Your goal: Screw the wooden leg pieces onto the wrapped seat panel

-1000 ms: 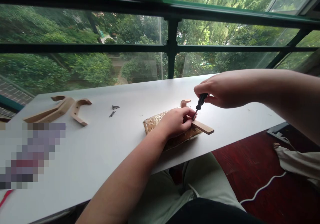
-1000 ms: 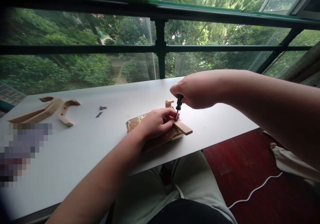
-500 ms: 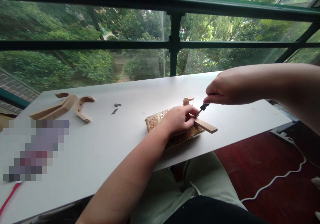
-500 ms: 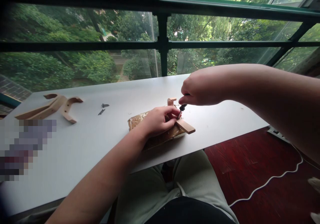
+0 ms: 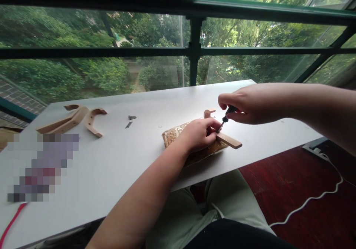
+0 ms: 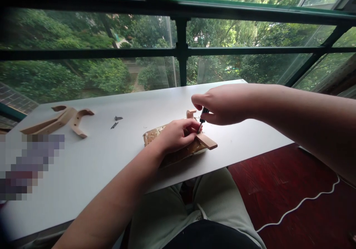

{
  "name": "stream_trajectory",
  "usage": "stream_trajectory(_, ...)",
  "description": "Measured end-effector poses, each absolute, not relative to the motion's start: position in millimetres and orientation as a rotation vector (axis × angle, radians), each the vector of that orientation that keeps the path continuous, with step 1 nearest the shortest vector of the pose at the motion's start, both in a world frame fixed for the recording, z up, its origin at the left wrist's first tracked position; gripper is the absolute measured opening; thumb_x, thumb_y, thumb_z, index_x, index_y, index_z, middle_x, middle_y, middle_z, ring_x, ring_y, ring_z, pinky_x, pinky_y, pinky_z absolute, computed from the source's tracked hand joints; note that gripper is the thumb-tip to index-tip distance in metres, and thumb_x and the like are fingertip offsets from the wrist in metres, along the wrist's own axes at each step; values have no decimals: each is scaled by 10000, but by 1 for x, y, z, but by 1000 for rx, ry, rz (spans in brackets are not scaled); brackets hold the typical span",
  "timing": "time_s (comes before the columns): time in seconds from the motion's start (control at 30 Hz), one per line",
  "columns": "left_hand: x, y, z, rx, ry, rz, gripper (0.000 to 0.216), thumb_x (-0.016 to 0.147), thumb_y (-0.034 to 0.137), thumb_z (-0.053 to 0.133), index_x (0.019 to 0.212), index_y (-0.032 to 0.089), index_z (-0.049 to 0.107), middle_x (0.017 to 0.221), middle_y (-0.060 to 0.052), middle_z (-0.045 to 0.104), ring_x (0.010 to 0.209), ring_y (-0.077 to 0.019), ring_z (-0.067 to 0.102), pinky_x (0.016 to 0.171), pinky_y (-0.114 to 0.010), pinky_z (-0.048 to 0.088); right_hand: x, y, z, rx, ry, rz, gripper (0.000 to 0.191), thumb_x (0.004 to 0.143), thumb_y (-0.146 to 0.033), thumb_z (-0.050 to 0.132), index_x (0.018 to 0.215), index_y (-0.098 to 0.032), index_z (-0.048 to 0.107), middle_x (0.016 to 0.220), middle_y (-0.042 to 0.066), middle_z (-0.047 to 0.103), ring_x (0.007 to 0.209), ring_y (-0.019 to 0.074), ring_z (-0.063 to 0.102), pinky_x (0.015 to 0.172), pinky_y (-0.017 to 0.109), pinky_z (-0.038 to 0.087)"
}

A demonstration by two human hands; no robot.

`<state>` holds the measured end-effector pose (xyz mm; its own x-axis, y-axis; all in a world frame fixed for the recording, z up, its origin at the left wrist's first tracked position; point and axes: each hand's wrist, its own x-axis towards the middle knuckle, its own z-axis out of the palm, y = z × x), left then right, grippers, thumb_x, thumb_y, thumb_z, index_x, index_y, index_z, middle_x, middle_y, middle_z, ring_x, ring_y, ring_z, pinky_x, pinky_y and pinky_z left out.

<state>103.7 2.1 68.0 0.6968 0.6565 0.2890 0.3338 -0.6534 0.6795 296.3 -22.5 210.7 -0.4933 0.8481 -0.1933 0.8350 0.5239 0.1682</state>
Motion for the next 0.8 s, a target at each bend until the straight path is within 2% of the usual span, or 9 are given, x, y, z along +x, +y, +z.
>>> stream_trajectory(0.13,103,2,68,2315,754,706,280,814,195,567,1062,251,685,921,-2,737,807,-163,676,757,-269,535,292,-29,212,1374,2539,52,223,815,-243,529,1035,-225,563,769,48,640,612,172,494,583,302,268)
stream_trajectory(0.23,104,2,69,2320,770,693,286,813,195,570,1066,253,689,920,-7,736,801,-163,676,755,-269,536,294,-25,214,1382,2530,65,146,861,-303,499,961,-234,580,760,52,635,623,182,507,585,308,280)
stream_trajectory(0.4,104,2,69,2322,784,679,301,808,190,567,1076,254,689,930,-9,737,812,-166,679,767,-274,541,301,-13,212,1381,2535,84,158,870,-361,510,924,-234,587,761,51,627,612,172,496,580,305,274)
stream_trajectory(0.63,103,1,70,2332,780,672,318,820,201,567,1112,257,681,974,-15,742,872,-181,689,814,-295,548,307,-7,203,1372,2584,0,138,831,-316,547,923,-216,573,745,34,621,608,150,482,577,279,271)
stream_trajectory(0.8,103,1,71,2309,777,656,331,820,195,569,1129,250,674,985,-14,750,883,-181,696,830,-302,553,313,-3,197,1360,2608,-71,215,766,-208,558,981,-215,571,768,23,635,615,135,497,575,262,289)
